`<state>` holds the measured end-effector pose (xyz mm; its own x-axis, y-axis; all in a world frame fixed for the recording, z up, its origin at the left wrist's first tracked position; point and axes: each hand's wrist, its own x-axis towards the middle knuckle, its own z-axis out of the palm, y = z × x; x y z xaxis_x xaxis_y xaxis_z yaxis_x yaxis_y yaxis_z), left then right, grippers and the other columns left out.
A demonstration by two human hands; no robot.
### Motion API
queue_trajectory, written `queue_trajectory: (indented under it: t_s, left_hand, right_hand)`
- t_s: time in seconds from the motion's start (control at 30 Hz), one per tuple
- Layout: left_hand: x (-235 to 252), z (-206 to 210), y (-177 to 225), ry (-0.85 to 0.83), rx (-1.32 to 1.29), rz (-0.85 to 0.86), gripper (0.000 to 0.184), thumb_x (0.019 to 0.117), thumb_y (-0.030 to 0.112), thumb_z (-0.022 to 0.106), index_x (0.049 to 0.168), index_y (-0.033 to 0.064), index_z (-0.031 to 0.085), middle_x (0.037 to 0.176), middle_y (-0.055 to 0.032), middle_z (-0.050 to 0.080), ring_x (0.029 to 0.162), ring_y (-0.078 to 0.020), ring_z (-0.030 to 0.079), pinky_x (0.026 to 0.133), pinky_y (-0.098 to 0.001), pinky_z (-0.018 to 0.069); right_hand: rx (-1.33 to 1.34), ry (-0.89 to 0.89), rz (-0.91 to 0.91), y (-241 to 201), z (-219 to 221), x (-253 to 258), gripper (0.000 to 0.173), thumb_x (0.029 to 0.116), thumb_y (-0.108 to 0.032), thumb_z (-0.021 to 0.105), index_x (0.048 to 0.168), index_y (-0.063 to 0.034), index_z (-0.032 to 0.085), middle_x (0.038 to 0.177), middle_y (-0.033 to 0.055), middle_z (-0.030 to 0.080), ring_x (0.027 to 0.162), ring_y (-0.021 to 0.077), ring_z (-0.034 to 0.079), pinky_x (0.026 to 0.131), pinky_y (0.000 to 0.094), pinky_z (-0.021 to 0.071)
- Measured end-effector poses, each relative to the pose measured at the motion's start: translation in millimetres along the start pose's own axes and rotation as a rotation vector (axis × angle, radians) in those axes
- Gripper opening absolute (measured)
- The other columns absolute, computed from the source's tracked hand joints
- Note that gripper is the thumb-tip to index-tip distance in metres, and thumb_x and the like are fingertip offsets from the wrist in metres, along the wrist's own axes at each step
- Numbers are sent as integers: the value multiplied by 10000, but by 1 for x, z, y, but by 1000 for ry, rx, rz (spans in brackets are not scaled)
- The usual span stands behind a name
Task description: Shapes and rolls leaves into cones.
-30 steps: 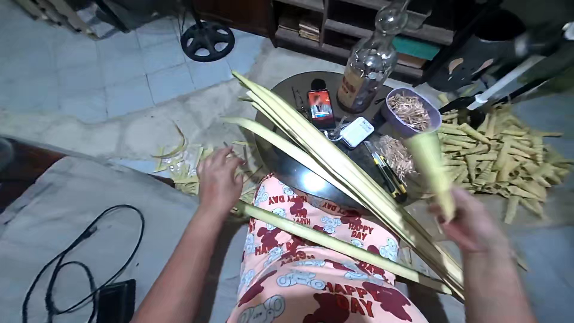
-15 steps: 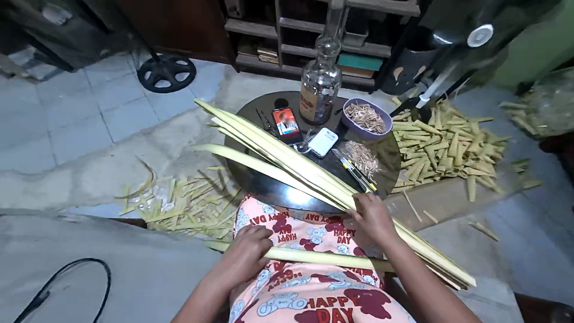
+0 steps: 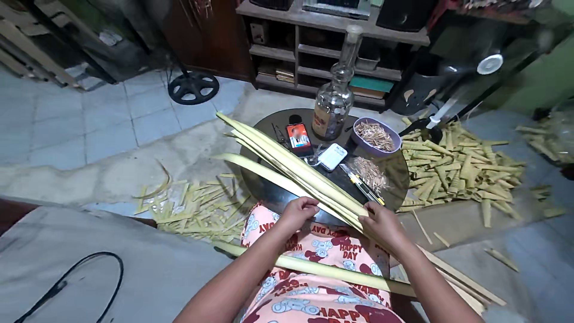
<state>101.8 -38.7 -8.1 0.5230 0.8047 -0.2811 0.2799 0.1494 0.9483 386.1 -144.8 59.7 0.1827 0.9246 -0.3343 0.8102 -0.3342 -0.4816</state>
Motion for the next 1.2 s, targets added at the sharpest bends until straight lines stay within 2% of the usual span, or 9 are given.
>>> queue_trajectory:
  t_s: [0.13,0.43,0.57,0.7,0.8,0.87,1.0,1.07,1.2]
  left_hand:
    - [5,14,5,-67,-165,-66,279,996,243,643,1185,41,686,1039,-92,733,942,-197,715,871,-363,592]
    - [12,22,9,-89,-383,-132,301,1028,247,600,1170,-10,666,1015,-124,732,916,-222,721,858,-377,598]
    - [7,26,37,-48,-704,-159,381,1057,314,528,1239,-11,609,1077,-127,719,998,-229,705,933,-405,567]
    - [26,-3,17,143,-1169,174,309,1050,181,485,1270,-19,572,1168,-183,687,1099,-282,673,994,-481,544]
    - [0,-71,12,457,-1199,317,188,1042,238,500,1091,122,640,884,-33,677,833,-169,684,806,-396,598]
    - [-26,-137,-10,711,-1158,356,151,1043,256,493,1081,176,616,812,17,643,751,-129,666,732,-357,601]
    - [-60,-215,-81,1146,-1053,130,165,1060,271,491,1039,119,549,726,-3,583,616,-119,611,605,-315,576]
    - [-65,-230,-116,1207,-1020,-13,178,1063,280,491,1025,112,538,728,1,579,604,-114,610,583,-303,573]
    - [-69,-225,-160,1226,-1056,-103,209,1065,310,471,1069,112,540,803,-10,621,671,-115,649,624,-305,591]
  right_hand:
    - [-118,47,-27,-8,-5,-13,307,1027,-243,580,1309,-126,608,1096,174,712,1007,377,699,887,611,544]
    - [-93,235,-76,-7,-10,-24,221,1044,-209,546,1165,-101,695,1053,132,731,959,321,715,860,581,564]
    - [-69,299,-191,-22,-14,-43,261,1077,-211,478,1206,-68,653,1032,151,708,917,325,708,811,570,572]
    - [-67,241,-283,-36,1,-63,291,1084,-257,454,1246,-99,636,1048,108,707,912,268,713,802,511,597]
    - [-39,115,-286,-22,24,-68,301,1086,-279,451,1282,-145,635,1087,74,712,949,233,711,841,481,596]
    - [-50,48,-306,-7,44,-68,308,1084,-306,449,1289,-174,636,1114,53,715,991,216,711,874,470,592]
    - [33,-60,-261,3,86,-71,318,1072,-369,452,1289,-229,638,1098,9,719,991,173,702,884,449,586]
    - [108,-149,-157,-11,93,-71,292,1068,-371,456,1273,-246,622,1025,24,710,908,200,697,817,483,586]
    - [95,-201,-170,-27,88,-74,372,1053,-478,472,1237,-201,640,1033,61,704,931,243,695,832,531,576]
